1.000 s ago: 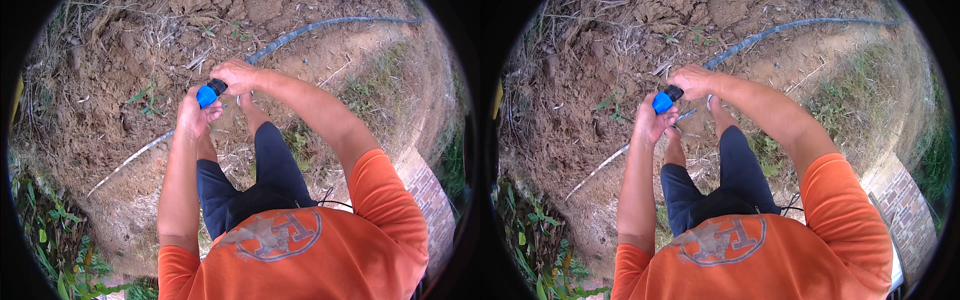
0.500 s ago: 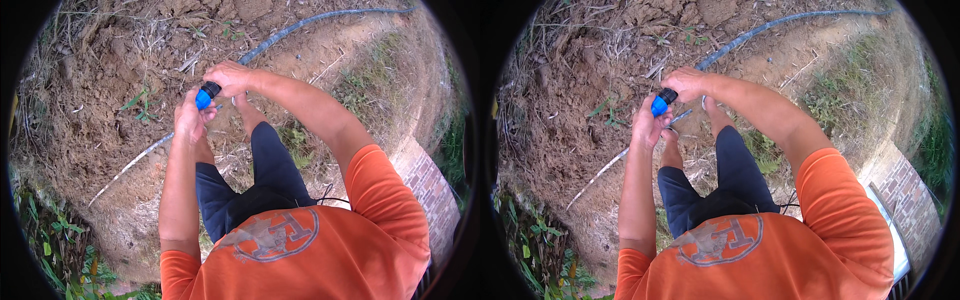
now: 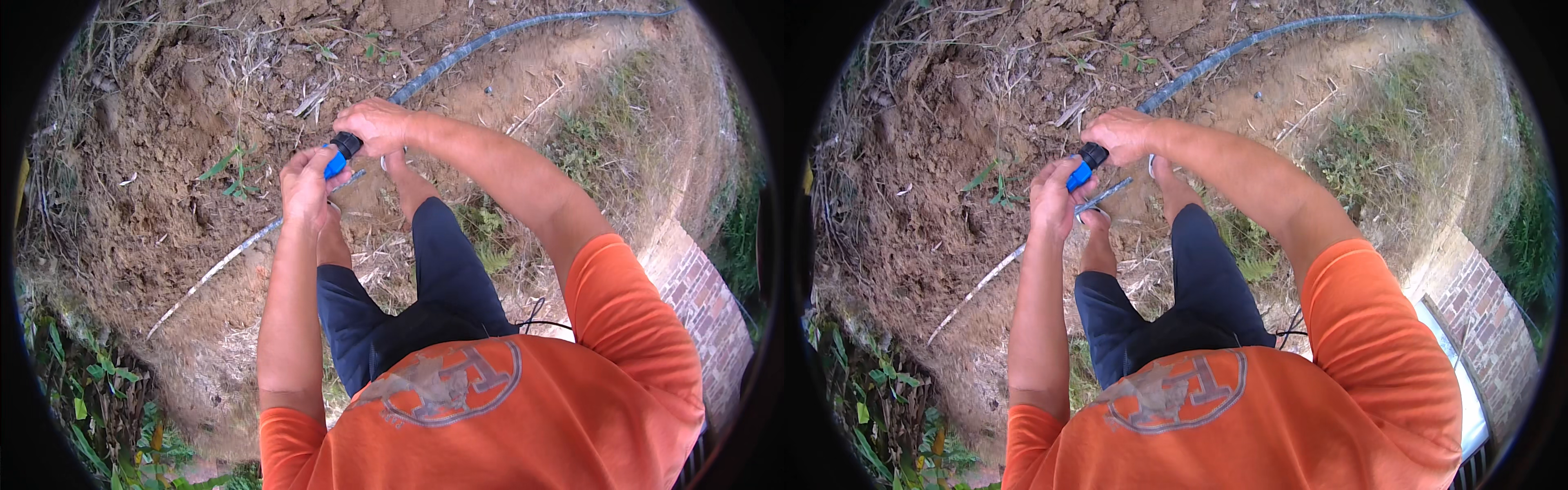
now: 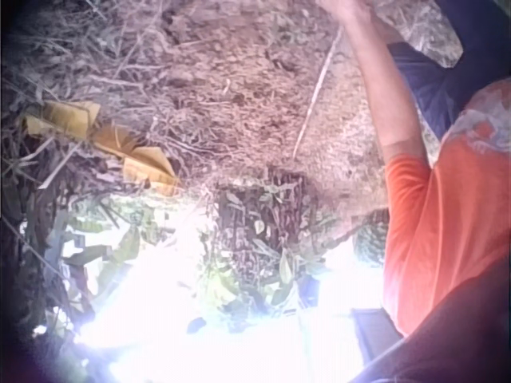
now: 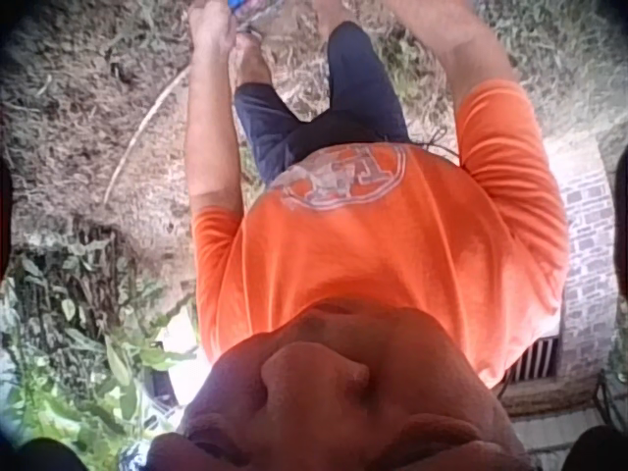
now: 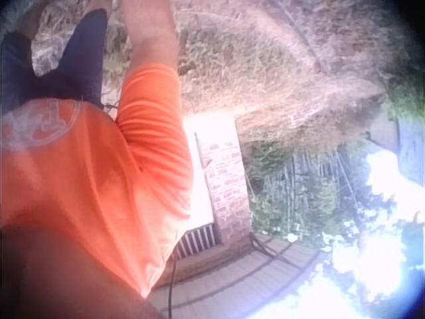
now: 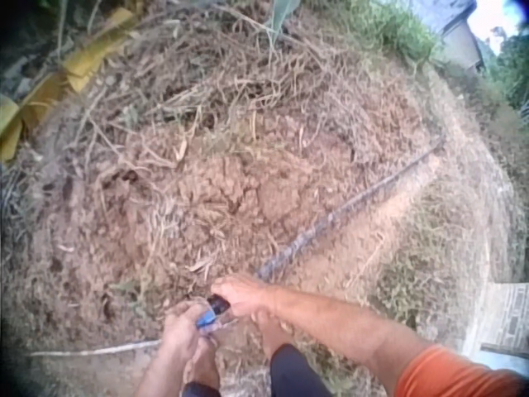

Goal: The person assembles a blue plastic hose connector onto a black hose. They insert a white rubber gasket into the connector, then push the connector onto the hose end and tighten it by hand to secure the connection.

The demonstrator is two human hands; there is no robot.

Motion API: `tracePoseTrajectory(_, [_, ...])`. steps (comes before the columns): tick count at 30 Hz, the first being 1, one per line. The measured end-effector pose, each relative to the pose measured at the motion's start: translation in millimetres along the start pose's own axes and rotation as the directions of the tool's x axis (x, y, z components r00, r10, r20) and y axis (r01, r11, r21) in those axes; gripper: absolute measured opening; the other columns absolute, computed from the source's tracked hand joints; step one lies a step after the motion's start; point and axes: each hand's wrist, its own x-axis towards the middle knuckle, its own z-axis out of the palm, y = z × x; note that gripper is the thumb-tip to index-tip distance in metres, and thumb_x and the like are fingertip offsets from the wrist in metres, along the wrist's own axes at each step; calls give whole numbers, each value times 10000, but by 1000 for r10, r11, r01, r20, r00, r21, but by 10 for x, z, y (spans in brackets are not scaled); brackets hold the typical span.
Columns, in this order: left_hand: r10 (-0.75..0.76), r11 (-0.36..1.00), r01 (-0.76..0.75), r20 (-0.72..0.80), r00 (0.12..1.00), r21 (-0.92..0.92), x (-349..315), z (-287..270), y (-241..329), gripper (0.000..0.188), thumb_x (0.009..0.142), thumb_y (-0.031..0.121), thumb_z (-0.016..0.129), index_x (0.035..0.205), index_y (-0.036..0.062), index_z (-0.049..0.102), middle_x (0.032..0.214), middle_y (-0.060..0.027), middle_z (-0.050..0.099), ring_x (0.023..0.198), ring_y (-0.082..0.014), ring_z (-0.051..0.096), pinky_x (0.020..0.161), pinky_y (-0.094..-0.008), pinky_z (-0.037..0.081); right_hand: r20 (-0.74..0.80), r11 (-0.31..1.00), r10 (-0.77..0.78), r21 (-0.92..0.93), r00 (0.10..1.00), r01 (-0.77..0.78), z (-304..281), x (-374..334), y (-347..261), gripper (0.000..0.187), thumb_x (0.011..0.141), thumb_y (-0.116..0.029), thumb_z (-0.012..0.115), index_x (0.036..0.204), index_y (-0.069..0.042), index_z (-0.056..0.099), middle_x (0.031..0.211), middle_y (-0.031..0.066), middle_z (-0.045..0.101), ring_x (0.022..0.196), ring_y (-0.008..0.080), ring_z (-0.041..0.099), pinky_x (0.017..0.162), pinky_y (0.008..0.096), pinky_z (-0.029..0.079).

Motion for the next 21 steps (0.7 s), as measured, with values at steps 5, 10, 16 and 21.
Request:
tracePoseTrajectory(5, [-258, 934, 289, 162, 952, -210, 137, -93, -12, 435, 1026, 340, 631, 1198, -54, 571, 974, -164, 657, 740, -249, 677, 638, -389, 643, 21, 999, 39, 16, 999, -40, -46, -31, -42, 263, 701, -158, 781, 903, -69, 638, 940, 126, 674, 954, 383, 685, 812, 510, 543])
tracePoseTrajectory(10, [93, 993, -95, 19, 995, 73, -50, 32, 6, 628, 930, 321, 790, 1382, -20, 518, 1294, -142, 567, 1072, -216, 609, 847, -363, 609, 13, 999, 40, 4, 999, -40, 52, 5, -74, 265, 706, -147, 769, 937, -73, 664, 950, 138, 705, 983, 379, 697, 825, 496, 556])
tracePoseTrajectory(16, [211, 934, -212, 33, 977, 288, 30, -18, -103, 420, 876, 185, 834, 1170, -49, 646, 979, -118, 691, 831, -186, 696, 676, -313, 621, 22, 999, 31, -9, 999, -31, 31, 35, 4, 281, 696, -152, 802, 911, -68, 641, 925, 114, 680, 977, 368, 691, 818, 500, 552])
tracePoseTrajectory(21, [-189, 953, 211, 119, 975, -215, 153, -90, -3, 401, 1009, 294, 671, 1093, -95, 617, 914, -169, 694, 777, -240, 711, 624, -309, 633, 31, 999, 51, -9, 998, -51, 36, 69, -33, 278, 707, -166, 807, 908, -72, 640, 945, 116, 685, 985, 365, 690, 820, 500, 553])
